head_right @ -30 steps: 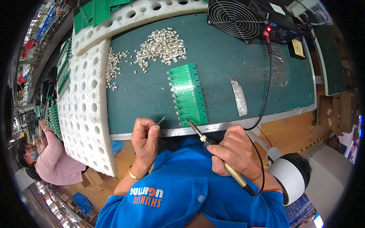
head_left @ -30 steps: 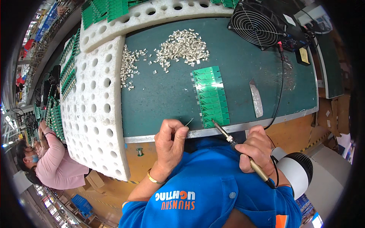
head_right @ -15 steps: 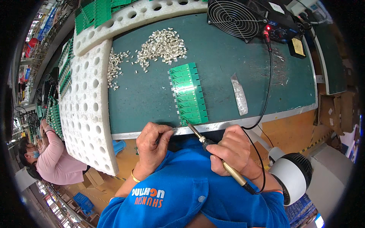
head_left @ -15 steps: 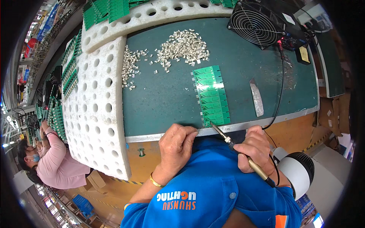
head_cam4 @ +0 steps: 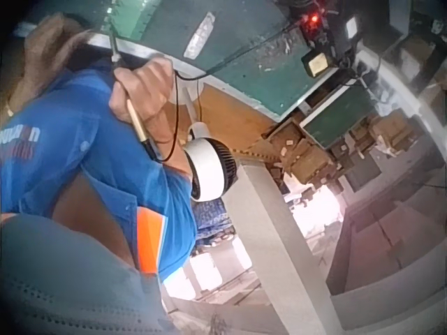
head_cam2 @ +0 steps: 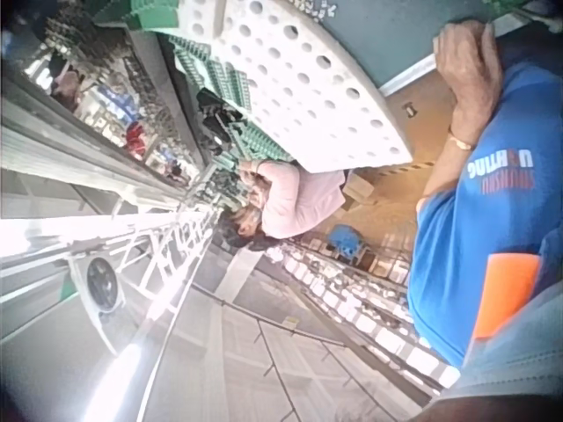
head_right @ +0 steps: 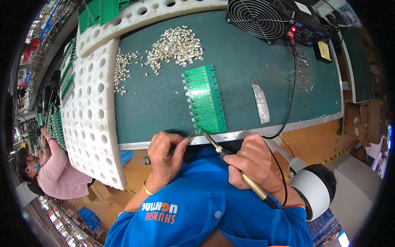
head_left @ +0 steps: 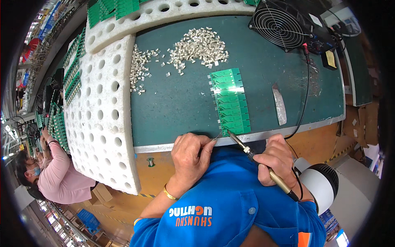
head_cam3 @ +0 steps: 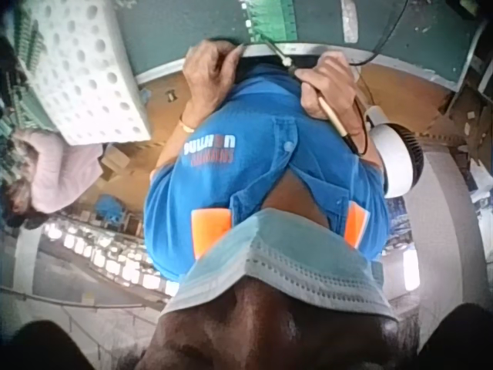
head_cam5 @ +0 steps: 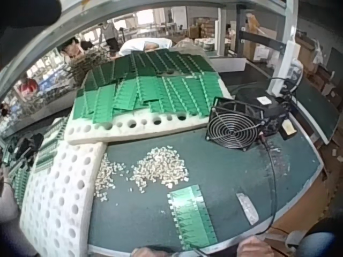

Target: The person solders electronic components onto circuit board strips using a soldering iron and solder wire, sets the completed strip aside, and solders components onto another circuit board strip.

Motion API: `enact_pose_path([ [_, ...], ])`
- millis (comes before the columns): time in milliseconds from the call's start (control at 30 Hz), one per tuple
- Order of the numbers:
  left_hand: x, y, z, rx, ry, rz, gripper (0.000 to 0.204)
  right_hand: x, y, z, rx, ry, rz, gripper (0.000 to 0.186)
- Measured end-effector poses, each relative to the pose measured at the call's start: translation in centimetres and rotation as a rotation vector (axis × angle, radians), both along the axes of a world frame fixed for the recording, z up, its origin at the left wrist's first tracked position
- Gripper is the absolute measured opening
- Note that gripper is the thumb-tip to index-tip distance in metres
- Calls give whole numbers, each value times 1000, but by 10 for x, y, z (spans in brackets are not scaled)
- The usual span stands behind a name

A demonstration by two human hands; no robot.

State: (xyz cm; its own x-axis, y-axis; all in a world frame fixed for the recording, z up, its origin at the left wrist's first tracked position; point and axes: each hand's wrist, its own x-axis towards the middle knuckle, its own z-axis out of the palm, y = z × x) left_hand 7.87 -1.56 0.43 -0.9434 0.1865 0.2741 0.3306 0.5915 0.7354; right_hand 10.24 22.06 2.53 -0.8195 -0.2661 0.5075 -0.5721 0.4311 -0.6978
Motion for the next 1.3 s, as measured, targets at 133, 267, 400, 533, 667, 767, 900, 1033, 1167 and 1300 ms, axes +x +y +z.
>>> enact_pose_path([
  [133,-2,0,1,-12,-7,-10,17,-1,0,0,2,-13,7,19],
  [267,-3,0,1,-29,-9,-19,17,-1,0,-1,-7,-19,15,20],
  [400,-3,1,2,-21,-3,-31,17,-1,0,2,0,-25,20,21],
  [533,-3,1,2,-22,10,-39,18,-1,-1,2,8,-29,28,22],
  [667,-2,1,1,-31,5,-32,18,-1,-1,1,15,-22,25,23],
  [767,-1,1,0,-29,7,-26,18,-1,-2,0,-1,-29,27,24],
  [900,-3,1,1,-29,11,-34,17,-2,-1,0,3,-32,31,26],
  [1033,-5,3,1,-34,13,-48,17,-3,1,0,-12,-50,38,27],
  [1167,-6,5,2,-41,-1,-47,17,-5,1,1,-9,-63,44,27],
  [1300,-6,5,2,-44,-12,-54,17,-5,2,2,-6,-68,47,27],
])
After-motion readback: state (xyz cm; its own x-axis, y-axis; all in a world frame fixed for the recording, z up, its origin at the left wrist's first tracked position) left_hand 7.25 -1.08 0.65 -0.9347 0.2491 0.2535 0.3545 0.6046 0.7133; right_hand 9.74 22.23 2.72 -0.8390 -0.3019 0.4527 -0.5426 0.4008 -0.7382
